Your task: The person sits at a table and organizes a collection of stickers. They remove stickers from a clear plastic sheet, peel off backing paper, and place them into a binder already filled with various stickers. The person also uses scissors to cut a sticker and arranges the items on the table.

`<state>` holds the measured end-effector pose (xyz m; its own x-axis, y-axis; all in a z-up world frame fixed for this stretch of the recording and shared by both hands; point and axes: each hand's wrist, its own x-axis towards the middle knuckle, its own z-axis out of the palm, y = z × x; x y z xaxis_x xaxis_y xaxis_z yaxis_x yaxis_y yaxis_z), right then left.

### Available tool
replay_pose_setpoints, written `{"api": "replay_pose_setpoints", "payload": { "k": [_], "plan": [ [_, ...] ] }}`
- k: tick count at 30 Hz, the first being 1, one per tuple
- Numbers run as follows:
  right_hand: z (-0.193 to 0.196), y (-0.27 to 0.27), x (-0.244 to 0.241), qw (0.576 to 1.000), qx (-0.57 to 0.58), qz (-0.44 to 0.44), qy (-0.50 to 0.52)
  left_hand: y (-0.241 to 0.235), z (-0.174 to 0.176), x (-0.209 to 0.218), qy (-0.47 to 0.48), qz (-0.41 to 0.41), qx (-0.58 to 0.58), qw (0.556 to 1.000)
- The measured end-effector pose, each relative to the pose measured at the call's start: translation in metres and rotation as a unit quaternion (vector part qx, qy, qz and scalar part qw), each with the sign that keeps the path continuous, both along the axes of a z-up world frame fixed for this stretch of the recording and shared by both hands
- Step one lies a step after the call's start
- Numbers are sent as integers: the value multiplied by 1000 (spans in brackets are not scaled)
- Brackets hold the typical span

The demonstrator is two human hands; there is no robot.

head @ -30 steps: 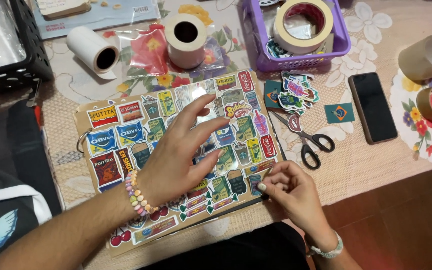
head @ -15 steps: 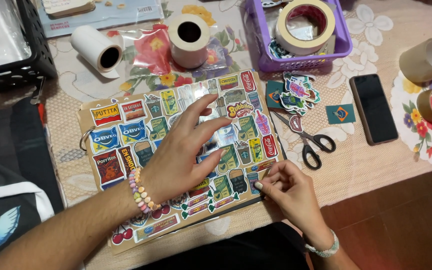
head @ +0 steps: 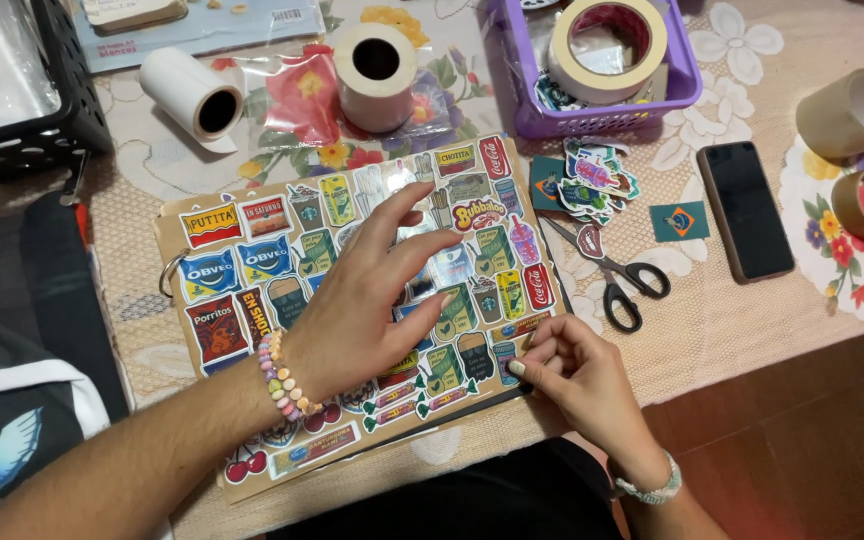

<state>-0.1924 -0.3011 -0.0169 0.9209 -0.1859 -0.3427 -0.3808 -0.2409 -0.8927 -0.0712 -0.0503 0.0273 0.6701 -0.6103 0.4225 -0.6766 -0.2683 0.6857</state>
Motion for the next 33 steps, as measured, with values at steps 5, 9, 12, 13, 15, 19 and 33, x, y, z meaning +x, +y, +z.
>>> {"api": "replay_pose_setpoints", "payload": {
  "k": [5, 9, 12, 13, 15, 19, 33],
  "plan": [
    [1, 1, 0, 1000, -4, 3, 11, 0, 0, 0, -2, 0, 0, 1000],
    [4, 4, 0, 1000, -28, 10, -3, 0, 0, -1, 0, -1, 2, 1000],
    [4, 4, 0, 999, -33, 16, -8, 0, 1, -1, 1, 0, 1, 1000],
    [4, 4, 0, 999, -31, 22, -12, 0, 1, -1, 2, -2, -5, 1000],
    [8, 1, 0, 1000, 1, 12, -4, -1, 0, -3, 3, -3, -7, 1000],
    [22, -5, -3, 992, 94, 11, -84, -2, 7, -7, 3, -18, -11, 1000],
    [117, 47, 44, 932, 40, 116, -342, 18, 72, -25, 17, -67, -118, 991]
  ]
}}
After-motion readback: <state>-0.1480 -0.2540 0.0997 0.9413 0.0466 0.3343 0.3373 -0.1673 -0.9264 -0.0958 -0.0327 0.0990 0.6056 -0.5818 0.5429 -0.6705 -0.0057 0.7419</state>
